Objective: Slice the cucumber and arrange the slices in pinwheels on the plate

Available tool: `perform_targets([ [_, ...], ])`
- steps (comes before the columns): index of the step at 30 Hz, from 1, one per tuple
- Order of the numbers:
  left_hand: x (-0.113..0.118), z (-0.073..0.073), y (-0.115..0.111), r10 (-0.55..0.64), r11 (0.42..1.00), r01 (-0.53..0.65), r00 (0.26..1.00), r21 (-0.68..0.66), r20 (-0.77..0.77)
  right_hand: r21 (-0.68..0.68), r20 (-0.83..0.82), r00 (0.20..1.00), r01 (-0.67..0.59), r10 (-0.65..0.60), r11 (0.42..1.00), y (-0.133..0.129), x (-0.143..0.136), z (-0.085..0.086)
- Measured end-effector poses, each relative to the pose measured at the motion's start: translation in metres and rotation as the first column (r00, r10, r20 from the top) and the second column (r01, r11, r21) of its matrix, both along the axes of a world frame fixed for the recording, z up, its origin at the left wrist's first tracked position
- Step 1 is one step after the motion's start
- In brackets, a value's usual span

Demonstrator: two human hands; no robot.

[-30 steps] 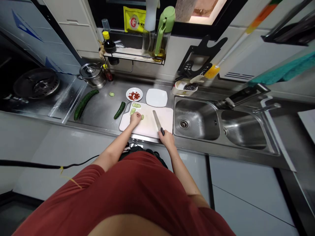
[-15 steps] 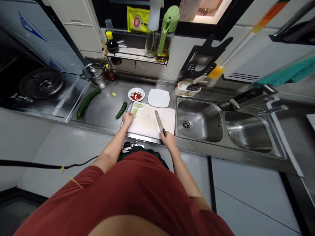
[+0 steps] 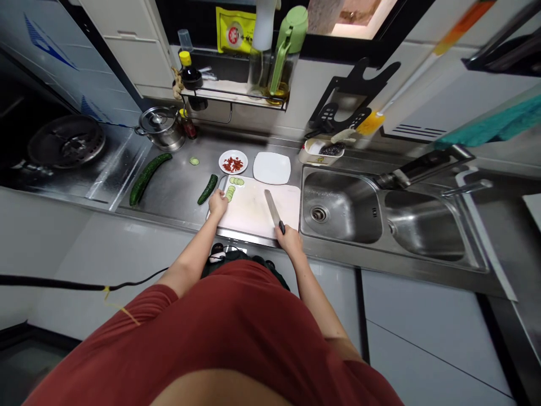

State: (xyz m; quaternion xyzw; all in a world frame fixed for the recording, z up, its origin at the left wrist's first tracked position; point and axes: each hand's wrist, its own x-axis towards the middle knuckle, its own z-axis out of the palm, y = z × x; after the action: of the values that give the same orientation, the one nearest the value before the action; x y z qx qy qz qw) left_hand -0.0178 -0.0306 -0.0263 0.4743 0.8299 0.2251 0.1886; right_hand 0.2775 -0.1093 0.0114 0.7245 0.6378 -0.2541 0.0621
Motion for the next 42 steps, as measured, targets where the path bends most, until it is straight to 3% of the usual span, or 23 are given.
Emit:
perform_targets([
  [10, 0.021, 0.010, 0.025, -0.087, 0.993, 0.089, 0.996, 0.082, -0.028, 0.013, 0.002, 1.000, -0.007, 0.007, 1.000, -0.001, 0.000, -0.002],
  [21, 0.034, 0.008, 0.068, -0.238, 0.971, 0.240, 0.967, 0.008, -0.088, -0.004, 0.013, 1.000, 0.008, -0.008, 1.000, 0.000, -0.001, -0.001],
  [35, 0.032, 0.003, 0.082, -0.236, 0.972, 0.232, 0.964, -0.047, -0.125, -0.020, 0.000, 0.999, 0.032, -0.032, 0.999, 0.000, -0.002, 0.001],
  [42, 0.028, 0.005, 0.084, -0.287, 0.958, 0.284, 0.952, -0.041, -0.106, -0.019, -0.008, 0.999, 0.038, -0.038, 0.999, 0.000, -0.001, -0.002],
])
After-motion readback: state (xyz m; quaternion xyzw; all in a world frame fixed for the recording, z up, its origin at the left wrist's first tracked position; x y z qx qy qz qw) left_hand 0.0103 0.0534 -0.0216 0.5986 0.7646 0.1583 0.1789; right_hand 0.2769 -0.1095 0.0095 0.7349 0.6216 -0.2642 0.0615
